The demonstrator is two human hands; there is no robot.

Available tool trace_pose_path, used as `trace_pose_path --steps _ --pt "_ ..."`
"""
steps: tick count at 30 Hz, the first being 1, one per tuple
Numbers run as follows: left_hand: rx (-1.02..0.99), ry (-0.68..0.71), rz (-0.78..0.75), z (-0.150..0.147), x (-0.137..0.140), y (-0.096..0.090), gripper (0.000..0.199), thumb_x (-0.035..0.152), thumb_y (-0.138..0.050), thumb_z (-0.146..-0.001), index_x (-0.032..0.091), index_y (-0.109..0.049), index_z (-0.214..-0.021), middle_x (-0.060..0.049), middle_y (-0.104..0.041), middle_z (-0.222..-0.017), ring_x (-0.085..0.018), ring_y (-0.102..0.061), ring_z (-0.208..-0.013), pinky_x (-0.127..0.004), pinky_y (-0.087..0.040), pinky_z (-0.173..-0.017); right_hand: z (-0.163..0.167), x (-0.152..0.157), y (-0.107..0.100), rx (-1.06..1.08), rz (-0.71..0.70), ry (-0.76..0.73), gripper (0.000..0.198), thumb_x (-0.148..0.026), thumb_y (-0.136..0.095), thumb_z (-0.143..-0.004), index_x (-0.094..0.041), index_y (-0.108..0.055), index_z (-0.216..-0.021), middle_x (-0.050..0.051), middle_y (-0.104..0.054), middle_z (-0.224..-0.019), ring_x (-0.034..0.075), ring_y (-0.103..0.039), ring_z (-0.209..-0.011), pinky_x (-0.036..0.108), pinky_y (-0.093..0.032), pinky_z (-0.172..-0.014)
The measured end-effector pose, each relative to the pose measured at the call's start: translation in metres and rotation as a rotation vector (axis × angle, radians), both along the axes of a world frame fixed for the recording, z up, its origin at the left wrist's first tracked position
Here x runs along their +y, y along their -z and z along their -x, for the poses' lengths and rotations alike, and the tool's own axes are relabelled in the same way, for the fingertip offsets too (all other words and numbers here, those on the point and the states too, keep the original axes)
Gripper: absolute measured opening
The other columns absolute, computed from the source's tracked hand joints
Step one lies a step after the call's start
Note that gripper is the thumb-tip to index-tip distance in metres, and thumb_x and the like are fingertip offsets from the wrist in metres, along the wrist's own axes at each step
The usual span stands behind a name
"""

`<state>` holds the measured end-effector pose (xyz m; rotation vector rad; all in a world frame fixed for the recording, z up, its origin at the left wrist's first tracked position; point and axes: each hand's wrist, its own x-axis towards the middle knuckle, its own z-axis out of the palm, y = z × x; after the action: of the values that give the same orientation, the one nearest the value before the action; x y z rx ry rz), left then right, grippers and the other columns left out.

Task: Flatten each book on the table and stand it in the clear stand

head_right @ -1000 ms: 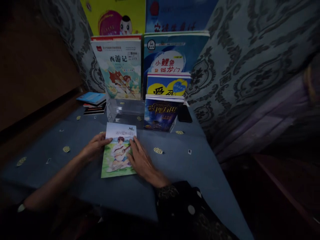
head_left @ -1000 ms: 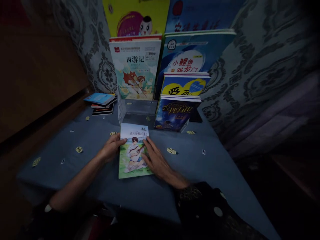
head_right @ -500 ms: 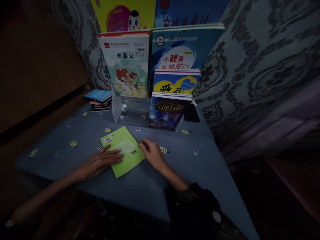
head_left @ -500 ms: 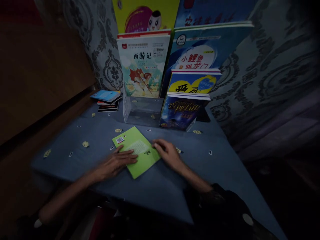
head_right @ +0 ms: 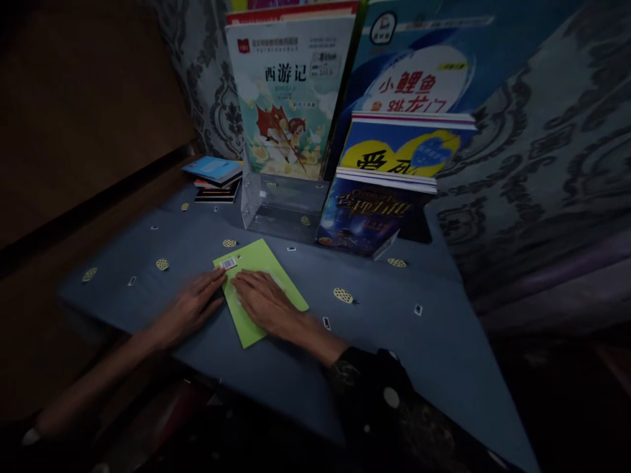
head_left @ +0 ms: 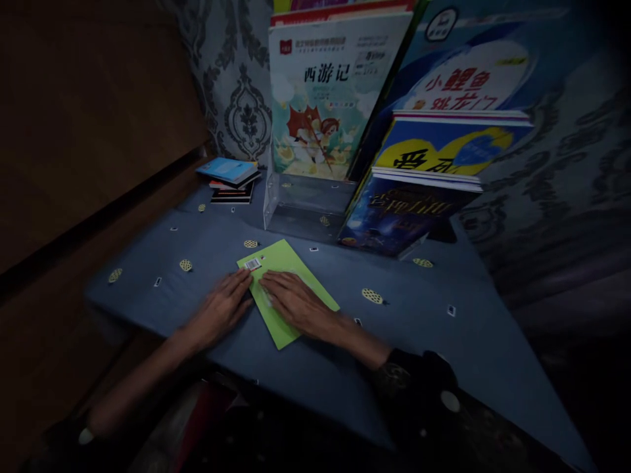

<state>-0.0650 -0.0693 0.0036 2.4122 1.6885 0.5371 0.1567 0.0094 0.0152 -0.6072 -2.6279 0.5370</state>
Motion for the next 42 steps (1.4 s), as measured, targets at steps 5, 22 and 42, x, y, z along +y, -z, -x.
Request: trace_pose_path --steps 5,22,42 --pt "-0.024 -0.101 -0.051 -0.002 0.012 0.008 0.045 0.016 -0.044 -0.096 0.016 -0.048 -0.141 -0.016 -0.059 -0.141 -0.028 -0.053 -0.135 -0.051 -0.045 -0.113 0.05 0.013 -0.009 -0.023 0.079 -0.09 0.055 -0.045 -0.035 -0.106 -0.012 -0.045 -0.149 0.016 -0.047 -0.155 0.024 -0.038 -0.148 0.048 -0.034 -0.122" --pt "0.168 -0.109 -0.155 -0.008 0.02 -0.001 0.035 0.031 -0.04 -0.104 0.013 -0.057 -0.128 -0.018 -0.064 -0.133 -0.032 -0.061 -0.124 -0.048 -0.053 -0.101 0.037 0.058 0.014 -0.087 -0.048 0.036 0.044 -0.029 -0.038 -0.106 -0.01 -0.054 -0.142 0.016 -0.051 -0.152 0.024 -0.04 -0.147 0.045 -0.033 -0.123" --pt "-0.072 0.079 0.098 -0.024 0.071 -0.003 0.053 0.039 -0.046 -0.098 0.014 -0.048 -0.145 -0.017 -0.042 -0.158 -0.03 -0.036 -0.149 -0.049 -0.027 -0.123 -0.008 0.124 0.02 0.232 0.413 0.075 0.042 -0.028 -0.039 -0.102 -0.021 -0.06 -0.138 0.006 -0.064 -0.141 0.02 -0.059 -0.131 0.044 -0.044 -0.114"
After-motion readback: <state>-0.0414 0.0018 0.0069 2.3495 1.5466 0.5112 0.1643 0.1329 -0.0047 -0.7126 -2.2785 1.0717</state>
